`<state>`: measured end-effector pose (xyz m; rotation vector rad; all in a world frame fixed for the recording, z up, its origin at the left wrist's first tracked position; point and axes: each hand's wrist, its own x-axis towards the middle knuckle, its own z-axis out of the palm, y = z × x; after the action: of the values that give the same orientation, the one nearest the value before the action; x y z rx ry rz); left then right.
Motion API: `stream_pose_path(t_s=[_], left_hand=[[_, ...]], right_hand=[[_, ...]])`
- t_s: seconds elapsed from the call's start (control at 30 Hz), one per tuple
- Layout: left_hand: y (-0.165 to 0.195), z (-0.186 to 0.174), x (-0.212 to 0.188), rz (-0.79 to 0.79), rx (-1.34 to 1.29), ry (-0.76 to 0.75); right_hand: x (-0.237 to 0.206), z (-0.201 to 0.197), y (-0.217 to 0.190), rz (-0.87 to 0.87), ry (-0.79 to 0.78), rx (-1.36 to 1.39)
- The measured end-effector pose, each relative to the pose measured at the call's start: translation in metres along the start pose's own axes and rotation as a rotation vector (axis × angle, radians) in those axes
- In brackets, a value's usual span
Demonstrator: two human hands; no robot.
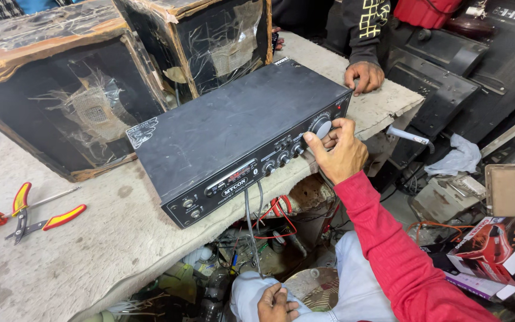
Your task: The person connects a wire to the rear terminal of an audio amplifier on the workbench, then repeatedly turns the front-panel knobs and presses buttons while watching the display, testing the amplifier's functions.
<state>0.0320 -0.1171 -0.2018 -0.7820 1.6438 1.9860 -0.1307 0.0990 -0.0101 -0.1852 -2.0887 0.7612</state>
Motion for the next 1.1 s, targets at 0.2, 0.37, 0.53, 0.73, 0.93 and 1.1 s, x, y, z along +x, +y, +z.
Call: stream_pose_path(t_s=[0.2,0.37,0.53,0.73,0.93,1.1], left_hand=[[-0.005,-0.007,-0.001,0.098,-0.048,-0.073],[-0.006,-0.012,-0.007,0.055,-0.007,-0.027],[-0.005,-0.018,-0.008,0.083,0.009,-0.021],[-0.015,-0.026,0.001,0.12,0.019,-0.02],[-0.02,-0.03,0.007,0.123,-0.004,-0.029],[-0.021,-0.032,0.007,0.137,-0.009,-0.022]], right_hand=[[-0.001,0.006,0.008,-0.026,0.014,-0.032],[-0.004,0.009,0.01,-0.027,-0.003,-0.007],[-0.006,0.012,0.012,-0.071,-0.018,-0.011],[-0.011,0.016,0.018,-0.108,-0.021,-0.004],[-0.013,0.021,0.026,-0.122,-0.014,-0.012],[-0.014,0.024,0.035,-0.135,-0.009,0.015]])
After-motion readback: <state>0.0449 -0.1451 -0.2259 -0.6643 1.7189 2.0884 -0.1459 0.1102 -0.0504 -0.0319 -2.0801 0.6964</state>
